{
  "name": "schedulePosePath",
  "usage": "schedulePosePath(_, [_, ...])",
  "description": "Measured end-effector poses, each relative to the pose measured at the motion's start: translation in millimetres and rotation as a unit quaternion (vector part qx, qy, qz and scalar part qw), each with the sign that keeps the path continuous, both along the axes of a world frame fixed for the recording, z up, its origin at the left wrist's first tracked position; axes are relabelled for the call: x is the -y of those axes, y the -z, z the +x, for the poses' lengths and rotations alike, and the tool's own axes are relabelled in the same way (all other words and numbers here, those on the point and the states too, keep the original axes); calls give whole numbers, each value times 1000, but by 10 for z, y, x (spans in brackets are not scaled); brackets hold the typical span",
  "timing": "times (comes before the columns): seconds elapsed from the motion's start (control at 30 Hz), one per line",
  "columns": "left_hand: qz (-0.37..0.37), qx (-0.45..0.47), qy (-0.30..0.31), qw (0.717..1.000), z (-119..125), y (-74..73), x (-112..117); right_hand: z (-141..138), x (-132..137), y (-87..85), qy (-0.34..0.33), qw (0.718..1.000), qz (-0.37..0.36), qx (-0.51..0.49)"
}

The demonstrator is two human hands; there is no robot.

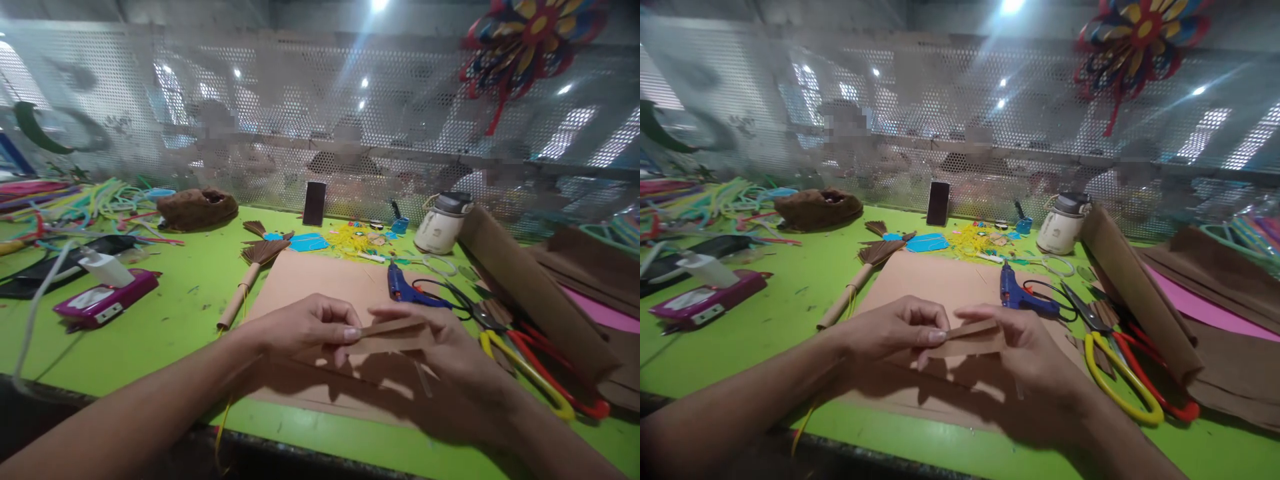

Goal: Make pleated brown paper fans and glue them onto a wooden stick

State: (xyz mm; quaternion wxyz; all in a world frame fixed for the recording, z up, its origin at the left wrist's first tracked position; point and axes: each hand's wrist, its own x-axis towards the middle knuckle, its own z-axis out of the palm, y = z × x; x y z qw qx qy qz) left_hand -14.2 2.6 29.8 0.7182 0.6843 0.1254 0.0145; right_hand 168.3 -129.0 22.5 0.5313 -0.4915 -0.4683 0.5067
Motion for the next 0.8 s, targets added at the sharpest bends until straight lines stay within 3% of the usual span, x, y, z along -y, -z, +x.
schedulePosePath(0.07, [-60, -8, 21, 998, 20, 47, 46, -121, 49, -44, -44, 998, -4, -43])
schedulePosePath(0.23, [-162, -24, 51, 985, 17, 135, 219, -217, 96, -57, -62, 994, 7, -90])
schedulePosePath(0.33, [-162, -26, 38, 986, 19, 139, 252, -189, 84, -48, -72, 993, -25, -94])
schedulePosePath(0.43, [-32, -28, -41, 998, 41, 58, 164, -124, 32, -65, -57, 996, -37, 49])
schedulePosePath(0.53, [165, -25, -140, 976, 59, -53, 65, -67, -33, -78, -80, 957, 2, 278])
schedulePosePath(0.67, [308, -39, -109, 944, 50, -56, 107, -94, -54, -27, -72, 885, 47, 457])
schedulePosePath(0.8, [459, -8, -73, 886, 27, 79, 196, -175, -36, 50, -33, 849, 78, 522])
